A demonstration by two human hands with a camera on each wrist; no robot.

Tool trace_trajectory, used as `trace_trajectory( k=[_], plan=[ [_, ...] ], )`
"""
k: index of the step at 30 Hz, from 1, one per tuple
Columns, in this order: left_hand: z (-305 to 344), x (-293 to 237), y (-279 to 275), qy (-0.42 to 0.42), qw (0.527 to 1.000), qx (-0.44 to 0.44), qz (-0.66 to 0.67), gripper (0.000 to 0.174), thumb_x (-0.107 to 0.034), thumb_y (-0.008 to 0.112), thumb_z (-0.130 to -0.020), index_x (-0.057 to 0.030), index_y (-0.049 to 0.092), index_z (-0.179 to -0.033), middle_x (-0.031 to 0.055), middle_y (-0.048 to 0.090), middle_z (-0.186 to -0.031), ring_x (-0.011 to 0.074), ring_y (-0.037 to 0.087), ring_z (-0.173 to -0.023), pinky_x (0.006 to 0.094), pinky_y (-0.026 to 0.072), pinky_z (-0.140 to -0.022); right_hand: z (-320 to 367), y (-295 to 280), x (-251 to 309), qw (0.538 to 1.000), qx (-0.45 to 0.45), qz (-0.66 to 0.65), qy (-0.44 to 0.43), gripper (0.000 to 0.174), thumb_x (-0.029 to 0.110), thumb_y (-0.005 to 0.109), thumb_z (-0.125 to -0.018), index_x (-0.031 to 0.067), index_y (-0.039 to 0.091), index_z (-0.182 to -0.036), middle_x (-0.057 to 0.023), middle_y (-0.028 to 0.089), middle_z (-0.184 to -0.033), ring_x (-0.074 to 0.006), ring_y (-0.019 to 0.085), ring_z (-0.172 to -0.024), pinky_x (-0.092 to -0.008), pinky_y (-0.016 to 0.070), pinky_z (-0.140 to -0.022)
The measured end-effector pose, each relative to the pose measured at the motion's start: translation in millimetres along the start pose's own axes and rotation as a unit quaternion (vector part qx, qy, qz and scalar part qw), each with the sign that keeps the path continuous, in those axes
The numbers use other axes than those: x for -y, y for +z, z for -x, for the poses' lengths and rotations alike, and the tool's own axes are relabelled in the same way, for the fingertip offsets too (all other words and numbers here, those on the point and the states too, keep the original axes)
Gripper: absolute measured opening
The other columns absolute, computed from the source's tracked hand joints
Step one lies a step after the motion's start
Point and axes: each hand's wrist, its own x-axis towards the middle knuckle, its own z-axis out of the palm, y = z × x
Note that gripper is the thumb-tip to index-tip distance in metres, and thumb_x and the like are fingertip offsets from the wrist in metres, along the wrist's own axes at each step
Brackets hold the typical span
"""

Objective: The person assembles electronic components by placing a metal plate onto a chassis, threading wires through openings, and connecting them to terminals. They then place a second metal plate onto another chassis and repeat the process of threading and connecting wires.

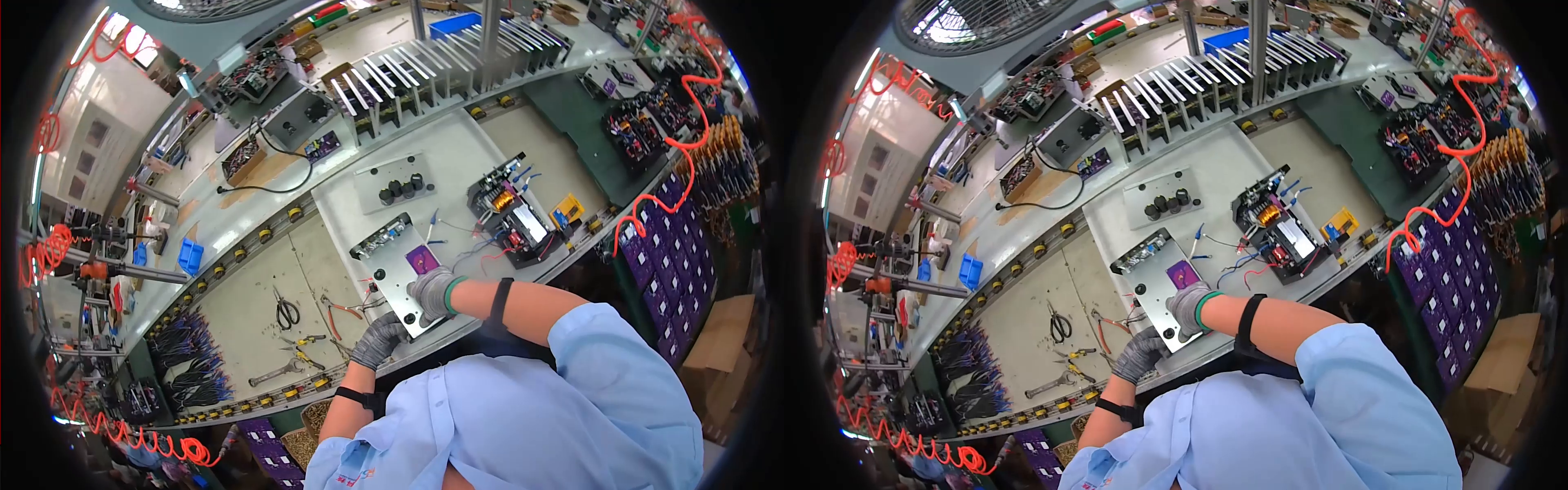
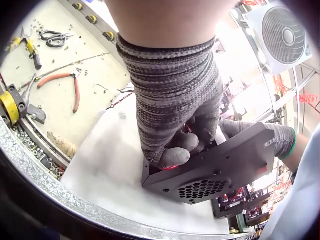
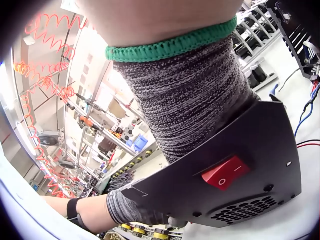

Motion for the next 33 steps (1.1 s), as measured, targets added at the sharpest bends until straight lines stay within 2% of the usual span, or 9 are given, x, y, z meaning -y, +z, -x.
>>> trace_trajectory(
  k=[2, 4, 5, 7, 12, 18, 20, 26, 33],
  plan=[
    [-0.4, 1.3, -4.9, -0.021, 1.0, 0.018, -0.004, 0.045, -0.007, 0.073, -0.077, 0.0029, 0.06, -0.118, 0.0084, 0.066, -0.097, 0.0198, 0.064, -0.086, 0.033, 0.0533, -0.079, 0.8, -1.5, -0.4, 1.0, 0.005, -0.011, -0.002, 0.078, 0.05, 0.082, -0.07, 0.0047, 0.057, -0.128, -0.013, 0.071, -0.113, -0.0315, 0.069, -0.104, -0.0482, 0.0546, -0.081],
    [1.7, -0.8, 2.3, -0.013, 1.0, -0.011, -0.013, 0.046, -0.006, 0.072, -0.076, 0.0027, 0.06, -0.119, 0.0078, 0.065, -0.099, 0.0195, 0.063, -0.085, 0.0329, 0.0527, -0.078, -0.6, -0.1, -2.5, 1.0, 0.004, -0.01, -0.007, 0.078, 0.05, 0.082, -0.07, 0.0056, 0.058, -0.129, -0.0128, 0.071, -0.114, -0.0308, 0.069, -0.104, -0.0479, 0.0551, -0.082],
    [3.4, -1.2, 5.3, 0.0, 1.0, -0.005, -0.023, 0.046, -0.011, 0.071, -0.079, 0.0053, 0.06, -0.12, 0.0082, 0.065, -0.093, 0.0188, 0.061, -0.08, 0.0324, 0.0508, -0.079, 0.2, 1.1, -3.1, 1.0, 0.003, -0.015, -0.005, 0.078, 0.05, 0.082, -0.07, 0.0056, 0.058, -0.129, -0.0128, 0.071, -0.114, -0.0308, 0.069, -0.104, -0.0479, 0.0551, -0.082],
    [5.9, 1.8, 4.4, 0.002, 1.0, -0.008, -0.016, 0.047, -0.013, 0.073, -0.079, 0.0051, 0.06, -0.12, 0.0079, 0.065, -0.093, 0.0188, 0.061, -0.08, 0.0325, 0.0506, -0.08, 2.1, 3.4, -3.2, 0.999, -0.032, -0.006, -0.01, 0.071, 0.05, 0.082, -0.071, 0.0038, 0.062, -0.121, -0.0147, 0.073, -0.101, -0.0322, 0.071, -0.094, -0.047, 0.0557, -0.078],
    [3.4, 6.5, -5.3, 0.015, 1.0, -0.006, 0.001, 0.05, -0.016, 0.077, -0.078, 0.0046, 0.06, -0.12, 0.0079, 0.066, -0.095, 0.0188, 0.061, -0.081, 0.0322, 0.051, -0.079, 0.7, 5.5, -4.8, 0.999, -0.038, -0.003, -0.009, 0.072, 0.051, 0.082, -0.071, 0.0037, 0.061, -0.121, -0.0153, 0.072, -0.102, -0.0324, 0.071, -0.096, -0.0475, 0.0556, -0.078],
    [-3.0, 4.8, -2.5, 0.019, 1.0, 0.0, -0.017, 0.047, -0.012, 0.076, -0.079, 0.0018, 0.061, -0.121, 0.0059, 0.066, -0.097, 0.0181, 0.063, -0.087, 0.0313, 0.0505, -0.077, 1.2, 2.5, -2.8, 0.999, -0.033, 0.006, -0.018, 0.074, 0.052, 0.082, -0.069, 0.0042, 0.061, -0.122, -0.0162, 0.072, -0.103, -0.0329, 0.071, -0.096, -0.0478, 0.0554, -0.079],
    [-3.0, 11.0, -7.6, 0.02, 0.999, -0.012, -0.031, 0.046, -0.012, 0.076, -0.079, 0.0028, 0.061, -0.12, 0.0073, 0.067, -0.096, 0.0195, 0.064, -0.088, 0.0319, 0.0515, -0.078, -0.3, 1.7, -1.8, 1.0, -0.009, -0.001, -0.003, 0.078, 0.051, 0.081, -0.07, 0.0051, 0.057, -0.128, -0.0129, 0.071, -0.113, -0.0313, 0.069, -0.104, -0.0475, 0.0544, -0.083],
    [11.4, 17.3, -11.4, 0.047, 0.997, -0.003, 0.061, 0.047, -0.019, 0.075, -0.085, 0.0048, 0.058, -0.122, 0.0089, 0.067, -0.094, 0.0206, 0.064, -0.085, 0.0326, 0.0509, -0.079, -7.9, 3.8, -3.0, 1.0, -0.005, 0.009, -0.008, 0.078, 0.052, 0.081, -0.069, 0.0052, 0.057, -0.127, -0.0135, 0.071, -0.112, -0.032, 0.069, -0.103, -0.047, 0.0547, -0.082],
    [12.5, 8.7, -10.6, 0.074, 0.994, -0.028, -0.075, 0.045, -0.023, 0.069, -0.092, 0.0068, 0.059, -0.124, 0.0066, 0.068, -0.094, 0.0152, 0.061, -0.084, 0.0281, 0.05, -0.08, -14.5, 4.4, -2.5, 1.0, -0.014, -0.005, -0.012, 0.07, 0.048, 0.083, -0.07, 0.0049, 0.062, -0.121, -0.0156, 0.071, -0.108, -0.0315, 0.069, -0.102, -0.0447, 0.0551, -0.083]
  ],
)
